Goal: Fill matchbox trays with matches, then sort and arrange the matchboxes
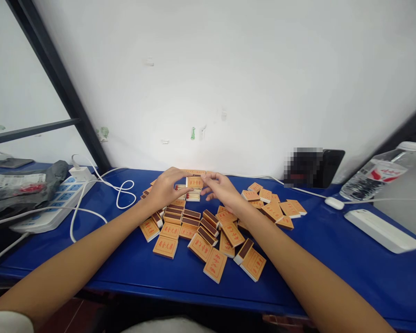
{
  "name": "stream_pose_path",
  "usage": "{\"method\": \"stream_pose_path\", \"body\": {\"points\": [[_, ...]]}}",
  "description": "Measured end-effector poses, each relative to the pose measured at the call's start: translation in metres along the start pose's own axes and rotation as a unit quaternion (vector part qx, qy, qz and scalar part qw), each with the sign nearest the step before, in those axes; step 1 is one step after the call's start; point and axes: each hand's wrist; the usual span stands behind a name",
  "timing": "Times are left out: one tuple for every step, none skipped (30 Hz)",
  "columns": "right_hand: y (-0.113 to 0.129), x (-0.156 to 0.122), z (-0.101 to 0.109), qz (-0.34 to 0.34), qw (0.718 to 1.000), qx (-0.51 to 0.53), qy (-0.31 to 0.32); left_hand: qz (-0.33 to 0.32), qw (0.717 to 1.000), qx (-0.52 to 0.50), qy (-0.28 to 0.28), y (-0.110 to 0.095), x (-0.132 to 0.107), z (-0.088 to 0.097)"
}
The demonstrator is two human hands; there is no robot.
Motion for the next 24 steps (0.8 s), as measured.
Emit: {"method": "stream_pose_path", "body": {"points": [[0.001, 0.000, -0.001, -0.017, 1.000, 0.006, 0.011, -0.021, 1.000, 0.014, 0.002, -0.001, 0.000, 0.001], [0.002, -0.001, -0.001, -0.030, 0.999, 0.009, 0.024, -0.041, 0.999, 0.027, 0.003, -0.002, 0.000, 0.003], [0.003, -0.002, -0.002, -0.036, 0.999, 0.011, 0.034, -0.055, 0.998, 0.035, 0.003, -0.003, 0.000, 0.004], [0.004, -0.002, -0.002, -0.033, 0.999, 0.012, 0.040, -0.063, 0.997, 0.038, 0.000, -0.005, 0.000, 0.005], [0.005, -0.003, -0.002, -0.021, 0.999, 0.012, 0.041, -0.062, 0.997, 0.036, -0.006, -0.007, 0.000, 0.006], [0.005, -0.003, -0.002, 0.000, 0.999, 0.011, 0.040, -0.050, 0.998, 0.029, -0.016, -0.008, 0.001, 0.006], [0.006, -0.003, -0.001, 0.024, 0.999, 0.009, 0.038, -0.027, 0.999, 0.017, -0.027, -0.009, 0.001, 0.006], [0.005, -0.003, -0.001, 0.049, 0.998, 0.007, 0.036, 0.006, 0.999, 0.001, -0.036, -0.009, 0.001, 0.005], [0.005, -0.002, 0.001, 0.072, 0.997, 0.004, 0.034, 0.042, 0.998, -0.019, -0.037, -0.008, 0.002, 0.005], [0.005, -0.001, 0.002, 0.089, 0.996, 0.002, 0.030, 0.074, 0.996, -0.039, -0.029, -0.007, 0.003, 0.004], [0.004, 0.000, 0.003, 0.101, 0.995, 0.002, 0.025, 0.096, 0.994, -0.057, -0.013, -0.006, 0.003, 0.004], [0.003, 0.002, 0.004, 0.108, 0.994, 0.004, 0.020, 0.108, 0.992, -0.073, 0.005, -0.005, 0.003, 0.004], [0.001, 0.003, 0.005, 0.112, 0.994, 0.005, 0.016, 0.110, 0.990, -0.082, 0.020, -0.003, 0.004, 0.003], [0.000, 0.004, 0.005, 0.115, 0.993, 0.008, 0.014, 0.108, 0.990, -0.086, 0.029, -0.002, 0.004, 0.003], [-0.001, 0.005, 0.006, 0.115, 0.993, 0.011, 0.013, 0.104, 0.990, -0.086, 0.029, -0.001, 0.004, 0.003], [-0.002, 0.005, 0.006, 0.113, 0.993, 0.014, 0.014, 0.103, 0.991, -0.084, 0.025, 0.000, 0.004, 0.003], [-0.003, 0.006, 0.005, 0.110, 0.994, 0.018, 0.012, 0.104, 0.991, -0.081, 0.019, 0.001, 0.004, 0.003], [-0.004, 0.005, 0.005, 0.105, 0.994, 0.023, 0.008, 0.108, 0.991, -0.078, 0.016, 0.002, 0.003, 0.002], [-0.004, 0.005, 0.004, 0.097, 0.995, 0.026, 0.002, 0.113, 0.991, -0.075, 0.014, 0.002, 0.003, 0.001], [-0.005, 0.004, 0.004, 0.088, 0.996, 0.025, -0.006, 0.119, 0.990, -0.073, 0.012, 0.003, 0.003, 0.001], [-0.005, 0.003, 0.004, 0.078, 0.997, 0.020, -0.012, 0.125, 0.990, -0.071, 0.011, 0.004, 0.003, 0.000], [-0.005, 0.003, 0.004, 0.068, 0.997, 0.013, -0.016, 0.129, 0.989, -0.070, 0.010, 0.005, 0.003, -0.001], [-0.005, 0.003, 0.004, 0.059, 0.998, 0.005, -0.016, 0.133, 0.989, -0.069, 0.009, 0.006, 0.003, -0.001], [-0.005, 0.003, 0.004, 0.052, 0.999, -0.002, -0.015, 0.136, 0.988, -0.068, 0.008, 0.007, 0.003, -0.002]]}}
Point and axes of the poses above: each hand's wrist, its own x-axis towards the middle knuckle, its own z-axis out of the back of the hand, y = z × x, and after that the axes turned 13 degrees about z, right-handed
